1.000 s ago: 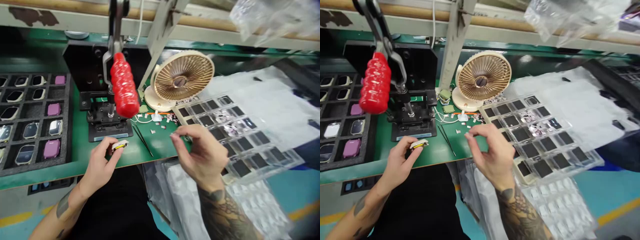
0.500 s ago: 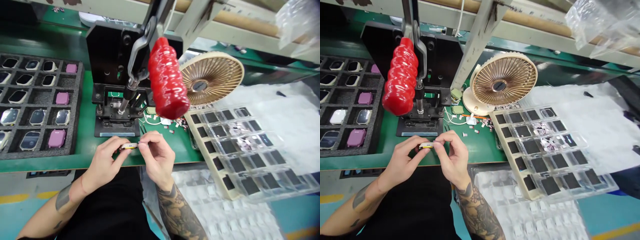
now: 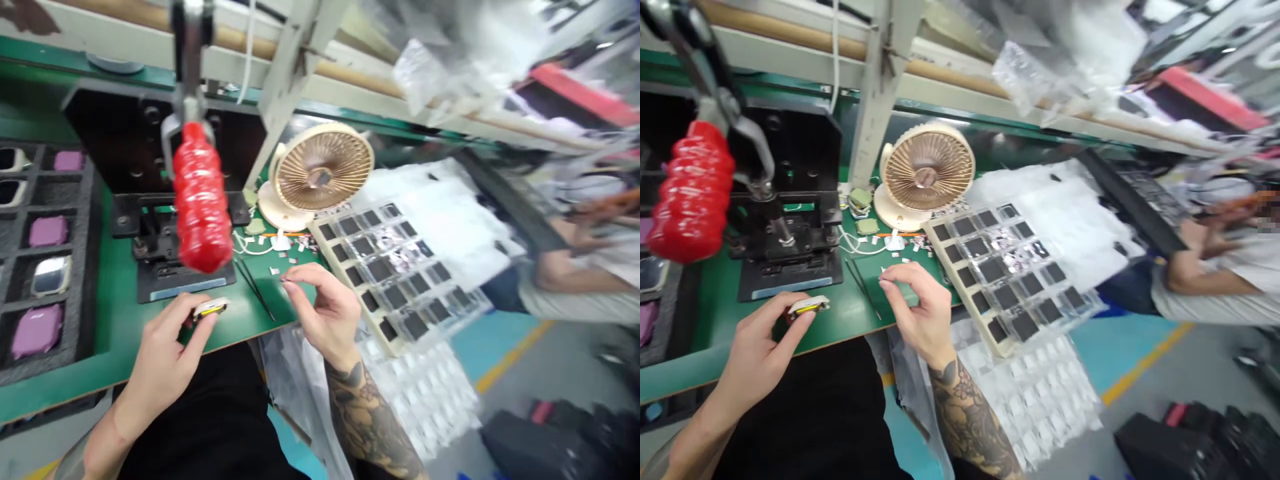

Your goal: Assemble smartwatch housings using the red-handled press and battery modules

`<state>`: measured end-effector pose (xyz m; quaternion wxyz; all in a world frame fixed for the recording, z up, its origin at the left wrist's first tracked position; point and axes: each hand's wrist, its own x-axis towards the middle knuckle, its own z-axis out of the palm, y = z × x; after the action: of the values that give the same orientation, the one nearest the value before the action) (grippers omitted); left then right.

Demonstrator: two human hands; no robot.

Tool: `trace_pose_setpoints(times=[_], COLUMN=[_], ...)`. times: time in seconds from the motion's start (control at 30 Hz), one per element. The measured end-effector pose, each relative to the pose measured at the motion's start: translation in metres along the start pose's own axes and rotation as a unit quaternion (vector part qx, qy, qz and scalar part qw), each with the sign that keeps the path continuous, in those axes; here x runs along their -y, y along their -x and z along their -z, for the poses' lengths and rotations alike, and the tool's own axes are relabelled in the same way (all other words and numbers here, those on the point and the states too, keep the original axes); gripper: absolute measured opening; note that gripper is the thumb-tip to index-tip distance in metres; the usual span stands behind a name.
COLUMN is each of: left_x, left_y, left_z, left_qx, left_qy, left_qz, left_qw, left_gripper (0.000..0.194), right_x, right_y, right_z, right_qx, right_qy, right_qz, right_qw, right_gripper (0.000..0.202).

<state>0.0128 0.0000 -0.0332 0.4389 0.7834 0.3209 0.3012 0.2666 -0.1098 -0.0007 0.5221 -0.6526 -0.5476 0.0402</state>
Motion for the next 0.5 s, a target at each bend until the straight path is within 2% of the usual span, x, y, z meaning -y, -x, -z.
trace_pose_setpoints(times=[0.07, 0.17, 0.23, 0.3, 0.4, 0.5], left_x=[0.006, 0.011, 0.012, 0.014, 0.023, 0.038], left_y=[0.002, 0.006, 0.008, 0.011, 0.012, 0.013], left_z=[0.000, -0.001, -0.002, -0.002, -0.003, 0.000], left_qx=[-0.007, -0.008, -0.007, -0.013, -0.020, -0.012], left_qy=[-0.024, -0.048, -0.057, -0.064, -0.083, -0.083], left_qz=[0.005, 0.017, 0.035, 0.048, 0.044, 0.036], left_qw=[1.000, 0.999, 0.998, 0.997, 0.995, 0.996], left_gripper=[0.016, 0.023, 0.029, 0.035, 0.037, 0.033], right_x=[-0.011, -0.037, -0.060, -0.084, -0.110, -0.119], right_y=[-0.007, -0.025, -0.038, -0.050, -0.059, -0.059], right_z=[0.039, 0.106, 0.148, 0.180, 0.208, 0.221], right_qx=[-0.024, -0.080, -0.096, -0.100, -0.091, -0.083], right_qy=[0.128, 0.311, 0.393, 0.434, 0.443, 0.440], right_qz=[0.007, 0.000, -0.025, -0.064, -0.102, -0.109], right_qw=[0.991, 0.947, 0.914, 0.893, 0.886, 0.887], right_gripper=[0.011, 0.007, 0.011, 0.015, 0.018, 0.021])
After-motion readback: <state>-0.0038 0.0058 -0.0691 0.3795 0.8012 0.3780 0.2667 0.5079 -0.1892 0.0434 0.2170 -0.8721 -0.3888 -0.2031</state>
